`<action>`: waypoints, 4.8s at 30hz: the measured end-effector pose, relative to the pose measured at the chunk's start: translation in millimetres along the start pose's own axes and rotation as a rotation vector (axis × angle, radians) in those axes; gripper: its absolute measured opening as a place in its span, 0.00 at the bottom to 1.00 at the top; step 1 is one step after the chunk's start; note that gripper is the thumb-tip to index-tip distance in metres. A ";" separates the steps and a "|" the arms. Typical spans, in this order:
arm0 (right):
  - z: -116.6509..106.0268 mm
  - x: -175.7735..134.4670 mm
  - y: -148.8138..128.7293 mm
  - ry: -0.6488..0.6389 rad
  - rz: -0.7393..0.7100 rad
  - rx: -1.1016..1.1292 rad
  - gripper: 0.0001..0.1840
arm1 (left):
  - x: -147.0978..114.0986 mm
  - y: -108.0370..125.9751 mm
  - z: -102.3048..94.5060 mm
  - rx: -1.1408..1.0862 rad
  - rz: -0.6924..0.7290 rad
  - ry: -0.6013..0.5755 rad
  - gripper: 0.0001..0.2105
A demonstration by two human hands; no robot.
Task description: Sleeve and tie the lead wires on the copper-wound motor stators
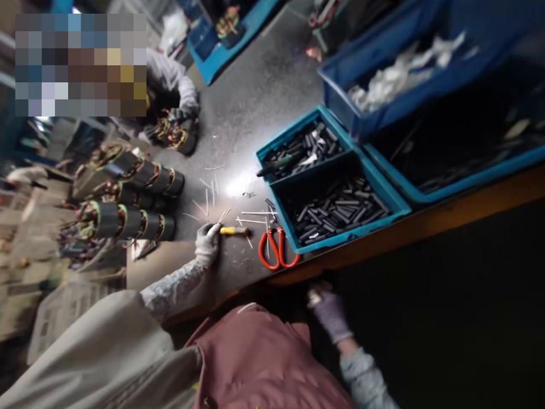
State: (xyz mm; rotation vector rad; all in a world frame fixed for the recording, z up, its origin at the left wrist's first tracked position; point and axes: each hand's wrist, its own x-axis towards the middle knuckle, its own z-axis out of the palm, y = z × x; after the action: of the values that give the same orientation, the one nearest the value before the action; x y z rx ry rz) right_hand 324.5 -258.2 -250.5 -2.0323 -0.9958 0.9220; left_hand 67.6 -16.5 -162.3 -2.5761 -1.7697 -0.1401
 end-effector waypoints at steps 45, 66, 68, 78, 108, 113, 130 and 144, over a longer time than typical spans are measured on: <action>4.0 0.7 -156.7 -0.044 0.180 -0.652 0.29 | 141.3 72.7 -21.4 -0.212 1.061 -0.604 0.28; -3.6 -1.7 -202.8 0.111 0.099 0.910 0.19 | 57.2 89.0 -60.3 -1.341 -0.007 -0.795 0.23; -11.0 -16.8 -198.9 0.102 0.142 0.899 0.24 | 75.1 76.3 -50.6 -1.293 -0.034 -0.673 0.22; -22.0 -67.4 -142.5 0.260 0.186 0.441 0.27 | 126.5 145.0 -2.9 -0.811 0.648 -0.617 0.22; 18.1 75.3 -192.6 0.257 -0.219 -0.666 0.34 | 70.9 -7.4 -31.8 -0.297 0.766 -0.450 0.24; 61.5 129.8 -208.9 0.145 -0.245 -0.504 0.37 | 45.0 -64.5 -39.2 -0.397 0.265 -0.350 0.29; 72.6 137.2 -199.2 -0.168 -0.598 -0.741 0.30 | -7.7 -104.8 -15.3 -0.568 0.184 -0.344 0.35; 82.4 257.2 -194.6 -0.011 -0.442 -0.767 0.26 | 89.6 -54.4 11.0 -0.583 0.195 -0.346 0.37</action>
State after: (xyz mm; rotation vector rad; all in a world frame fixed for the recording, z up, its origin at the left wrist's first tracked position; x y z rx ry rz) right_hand 305.1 71.8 -211.3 -2.2244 -1.9198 0.3240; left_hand 49.6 87.2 -168.2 -3.3485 -1.7652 -0.2542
